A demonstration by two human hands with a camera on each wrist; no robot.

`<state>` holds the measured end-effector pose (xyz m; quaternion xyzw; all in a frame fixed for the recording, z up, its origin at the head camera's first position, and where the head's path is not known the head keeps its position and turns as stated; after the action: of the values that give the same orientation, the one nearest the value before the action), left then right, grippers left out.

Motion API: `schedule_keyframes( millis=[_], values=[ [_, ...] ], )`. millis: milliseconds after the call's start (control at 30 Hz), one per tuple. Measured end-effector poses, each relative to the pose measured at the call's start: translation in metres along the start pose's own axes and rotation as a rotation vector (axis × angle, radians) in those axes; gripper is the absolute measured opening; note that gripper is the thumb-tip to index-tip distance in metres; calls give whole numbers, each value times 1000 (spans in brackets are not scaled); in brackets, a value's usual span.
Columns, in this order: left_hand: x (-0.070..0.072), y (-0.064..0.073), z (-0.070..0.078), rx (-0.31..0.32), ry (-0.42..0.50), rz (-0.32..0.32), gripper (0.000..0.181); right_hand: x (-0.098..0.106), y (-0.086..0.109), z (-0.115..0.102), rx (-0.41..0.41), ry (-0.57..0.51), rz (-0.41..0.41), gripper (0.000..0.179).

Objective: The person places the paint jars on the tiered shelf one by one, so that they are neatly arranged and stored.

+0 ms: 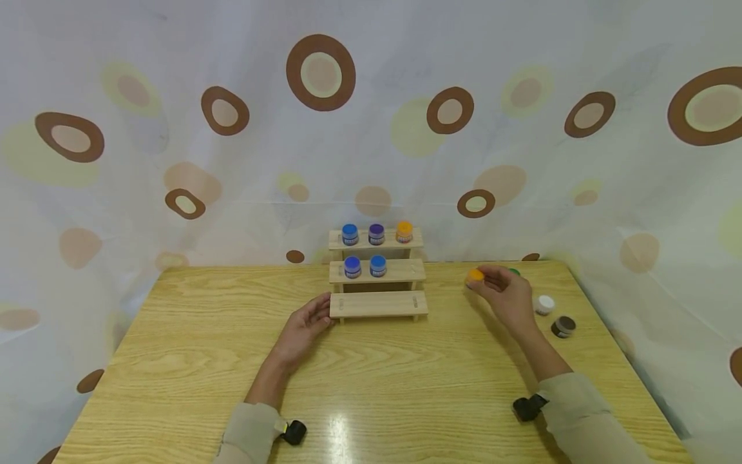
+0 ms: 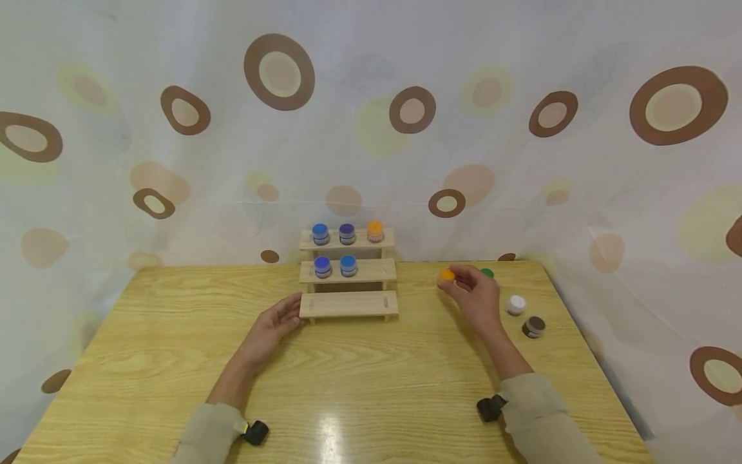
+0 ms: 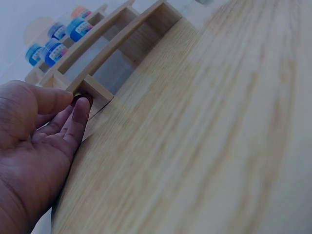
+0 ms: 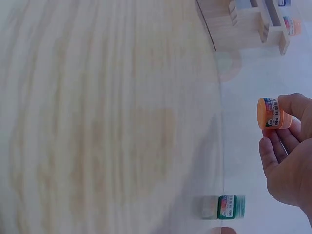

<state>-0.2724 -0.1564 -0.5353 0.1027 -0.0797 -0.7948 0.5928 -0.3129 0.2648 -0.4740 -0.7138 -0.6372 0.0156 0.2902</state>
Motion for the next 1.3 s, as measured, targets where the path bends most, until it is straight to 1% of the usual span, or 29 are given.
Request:
schedule_keyframes(
  millis=[167, 300, 433, 600, 800, 1133, 1300],
  values=[
    [0, 0, 0, -7, -1, 7, 57, -8, -5, -11, 10, -21, -14, 43],
    [-1, 1, 1, -12, -2, 5, 57, -18, -8, -23, 27, -33, -45, 44],
    [-1, 1, 1, -3, 5, -7, 57, -29, -10, -34, 41, -66, -76, 44],
    [-1, 0, 1, -10, 3, -18, 57, -40, -15, -45, 69, -108, -91, 43],
    [-1, 0, 1, -13, -4, -22, 57, -53, -20, -54, 78, -141, -113, 40],
    [1, 1, -1, -8, 2, -1, 56, -85, -26, -63, 95, -218, -163, 37],
    [1, 0, -1, -25, -16, 1, 56, -95, -28, -68, 106, -240, -176, 37]
  ],
)
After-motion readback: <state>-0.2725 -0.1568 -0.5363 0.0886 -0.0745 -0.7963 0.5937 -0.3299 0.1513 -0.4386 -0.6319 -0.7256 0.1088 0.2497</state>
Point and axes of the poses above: each hand's wrist, its own y-axis away from the middle knuckle, its own x-axis out of the back of the hand, z = x × y, the point moved 8 cm from there along -y, towards the middle knuckle, and after that the axes turned 12 degrees about x, right-handed, at the moved point
